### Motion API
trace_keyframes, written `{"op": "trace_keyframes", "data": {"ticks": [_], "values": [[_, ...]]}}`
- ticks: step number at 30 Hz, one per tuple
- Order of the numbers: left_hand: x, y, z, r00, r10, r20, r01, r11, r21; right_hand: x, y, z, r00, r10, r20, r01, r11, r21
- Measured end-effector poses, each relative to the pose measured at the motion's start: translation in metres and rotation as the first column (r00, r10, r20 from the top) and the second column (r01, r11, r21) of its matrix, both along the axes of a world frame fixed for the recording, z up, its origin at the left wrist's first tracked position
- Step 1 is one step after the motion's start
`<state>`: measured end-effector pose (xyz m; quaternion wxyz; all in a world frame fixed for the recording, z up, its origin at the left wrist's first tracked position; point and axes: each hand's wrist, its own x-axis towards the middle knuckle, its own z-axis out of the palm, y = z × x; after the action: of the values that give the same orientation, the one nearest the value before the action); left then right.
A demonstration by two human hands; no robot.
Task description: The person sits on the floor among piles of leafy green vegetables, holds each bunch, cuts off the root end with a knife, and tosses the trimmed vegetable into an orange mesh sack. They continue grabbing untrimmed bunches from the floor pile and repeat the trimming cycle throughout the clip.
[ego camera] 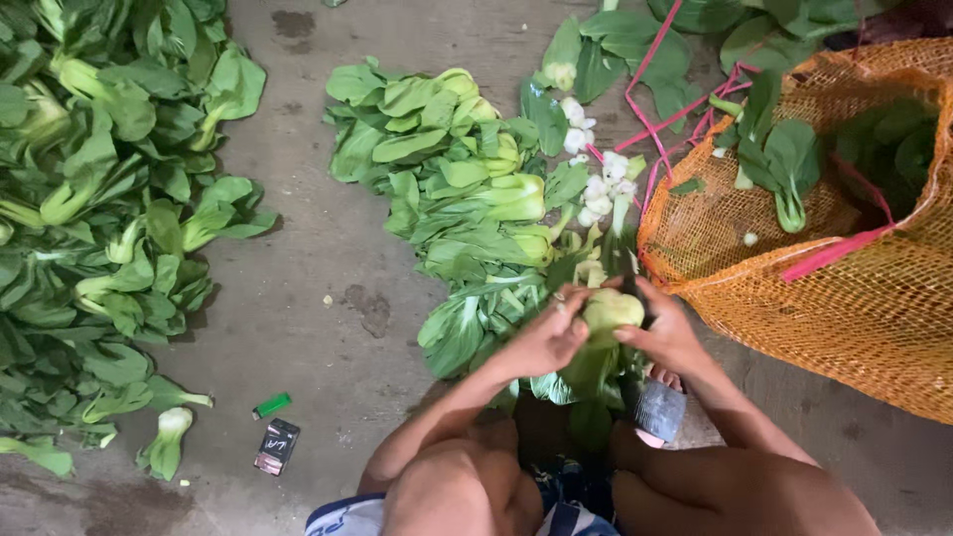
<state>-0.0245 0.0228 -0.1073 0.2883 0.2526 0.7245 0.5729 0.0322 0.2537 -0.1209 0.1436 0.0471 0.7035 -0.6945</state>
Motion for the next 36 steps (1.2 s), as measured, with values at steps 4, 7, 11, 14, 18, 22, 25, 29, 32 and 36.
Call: {"op": "trace_keyframes", "data": {"ticks": [4, 7, 11, 14, 18, 22, 25, 29, 32, 36], "values": [[-0.035, -0.016, -0.02, 0.978, 0.139, -0.157, -0.164, 0.973, -0.162, 0.006, 0.02, -0.012, 0.988, -0.077, 0.135, 0.111, 0.958, -0.263], [-0.07, -0.024, -0.05, 0.926, -0.102, -0.364, -0.143, 0.796, -0.588, 0.014, 0.024, -0.024, 0.946, -0.154, 0.286, 0.296, 0.774, -0.56], [-0.073, -0.018, -0.093, 0.744, -0.314, -0.59, -0.302, 0.63, -0.715, 0.016, 0.026, -0.022, 0.935, -0.177, 0.308, 0.354, 0.539, -0.765], [-0.067, -0.012, -0.1, 0.666, -0.419, -0.617, -0.401, 0.497, -0.77, 0.014, 0.028, -0.011, 0.944, -0.184, 0.272, 0.328, 0.491, -0.807], [-0.073, -0.022, -0.073, 0.771, -0.435, -0.465, -0.182, 0.548, -0.816, 0.012, 0.032, -0.002, 0.963, -0.123, 0.239, 0.267, 0.539, -0.799], [-0.082, -0.05, -0.023, 0.783, -0.388, -0.486, -0.082, 0.71, -0.699, 0.012, 0.038, -0.004, 0.968, -0.067, 0.241, 0.221, 0.683, -0.696], [-0.082, -0.078, 0.009, 0.86, -0.25, -0.445, -0.022, 0.853, -0.521, 0.009, 0.039, 0.0, 0.978, -0.031, 0.206, 0.146, 0.808, -0.571], [-0.068, -0.106, 0.038, 0.946, -0.086, -0.314, -0.012, 0.954, -0.299, -0.003, 0.029, 0.028, 0.995, 0.043, 0.094, -0.018, 0.966, -0.259], [-0.05, -0.109, 0.052, 0.995, 0.029, -0.097, -0.032, 0.999, -0.028, -0.019, 0.017, 0.062, 0.987, 0.081, 0.137, -0.104, 0.979, 0.173], [-0.03, -0.085, 0.056, 0.903, 0.017, 0.43, -0.184, 0.918, 0.352, -0.042, -0.005, 0.099, 0.925, 0.218, -0.31, -0.042, 0.872, 0.487]]}}
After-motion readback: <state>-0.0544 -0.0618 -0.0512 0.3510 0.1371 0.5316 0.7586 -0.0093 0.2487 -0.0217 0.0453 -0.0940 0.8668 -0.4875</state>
